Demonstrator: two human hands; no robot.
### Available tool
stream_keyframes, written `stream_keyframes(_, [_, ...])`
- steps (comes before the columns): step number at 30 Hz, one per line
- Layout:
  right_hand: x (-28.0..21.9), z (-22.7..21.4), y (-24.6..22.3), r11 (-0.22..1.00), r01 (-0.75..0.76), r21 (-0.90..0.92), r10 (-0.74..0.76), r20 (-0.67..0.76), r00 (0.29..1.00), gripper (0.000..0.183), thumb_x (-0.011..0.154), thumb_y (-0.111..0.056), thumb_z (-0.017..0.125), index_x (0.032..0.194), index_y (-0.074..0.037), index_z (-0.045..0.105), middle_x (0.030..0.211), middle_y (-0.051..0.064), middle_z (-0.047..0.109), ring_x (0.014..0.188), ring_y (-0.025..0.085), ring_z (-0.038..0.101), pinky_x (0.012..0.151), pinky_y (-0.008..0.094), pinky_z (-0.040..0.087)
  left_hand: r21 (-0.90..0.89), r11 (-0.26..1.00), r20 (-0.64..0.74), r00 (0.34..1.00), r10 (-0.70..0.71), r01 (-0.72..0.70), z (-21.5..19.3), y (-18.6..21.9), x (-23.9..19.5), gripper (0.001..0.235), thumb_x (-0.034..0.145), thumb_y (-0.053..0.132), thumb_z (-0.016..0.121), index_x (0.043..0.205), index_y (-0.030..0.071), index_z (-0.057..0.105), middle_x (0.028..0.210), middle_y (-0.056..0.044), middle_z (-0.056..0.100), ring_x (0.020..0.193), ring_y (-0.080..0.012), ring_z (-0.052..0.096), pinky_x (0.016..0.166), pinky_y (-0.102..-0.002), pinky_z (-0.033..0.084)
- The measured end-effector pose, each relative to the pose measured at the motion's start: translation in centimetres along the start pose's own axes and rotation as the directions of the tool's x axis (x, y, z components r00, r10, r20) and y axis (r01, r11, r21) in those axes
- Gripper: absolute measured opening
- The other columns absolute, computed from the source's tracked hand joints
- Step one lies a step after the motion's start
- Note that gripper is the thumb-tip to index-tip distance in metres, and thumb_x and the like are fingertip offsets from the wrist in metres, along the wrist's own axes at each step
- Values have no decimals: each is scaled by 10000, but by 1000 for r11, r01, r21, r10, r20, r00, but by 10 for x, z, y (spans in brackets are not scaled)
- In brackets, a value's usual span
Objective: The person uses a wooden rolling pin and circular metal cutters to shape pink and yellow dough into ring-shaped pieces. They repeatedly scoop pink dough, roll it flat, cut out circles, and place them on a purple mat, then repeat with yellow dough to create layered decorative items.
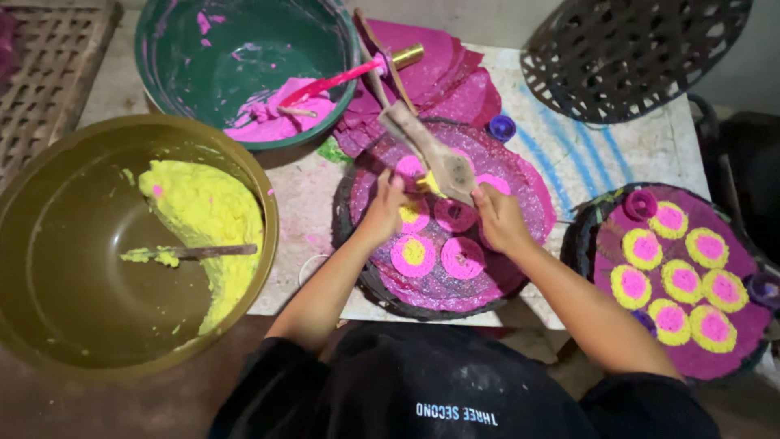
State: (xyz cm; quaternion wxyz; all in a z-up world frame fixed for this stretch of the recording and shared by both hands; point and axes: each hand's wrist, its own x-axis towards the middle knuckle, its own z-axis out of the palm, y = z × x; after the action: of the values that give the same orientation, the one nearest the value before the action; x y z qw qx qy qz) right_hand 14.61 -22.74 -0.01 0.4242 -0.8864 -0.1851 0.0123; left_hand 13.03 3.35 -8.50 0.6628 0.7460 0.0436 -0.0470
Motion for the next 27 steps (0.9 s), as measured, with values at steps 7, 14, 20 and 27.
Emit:
stream_keyframes(7, [-11,-59,-27,981,67,182,-74,29,997,563,1058,-537,397,1003,-19,613,644,105,558,551,180,525,517,387,420,751,653,-10,988,157,-96,-17,161,-91,775,921,309,581,1613,132,280,1062,-153,709,842,-400,707,774,-509,545])
stream_keyframes(14, [-51,-106,-154,831,551,-76,-459,465,757,631,760,-613,763,935,-28,602,685,168,587,619,365,600,546,418,466,709,379,104,619,778,-595,-58,246,-154,492,871,274,695,1279,93,489,1056,-198,686,973,-397,696,845,-469,549])
stream_keyframes(20, [-3,-78,-267,137,969,206,-892,451,30,666,802,-694,725,863,-42,607,653,81,528,548,294,562,477,421,415,413,701,490,790,368,-582,-107,258,-241,349,897,256,664,1211,133,570,969,-172,704,892,-380,707,765,-483,540])
stream_keyframes(27, [-14,14,-336,572,536,621,-707,705,-62,514,1088,-522,573,876,-57,516,777,121,556,770,382,615,659,470,456,751,523,569,796,-205,-403,-172,249,-307,216,974,272,568,1157,186,643,858,-157,713,797,-380,708,693,-525,529])
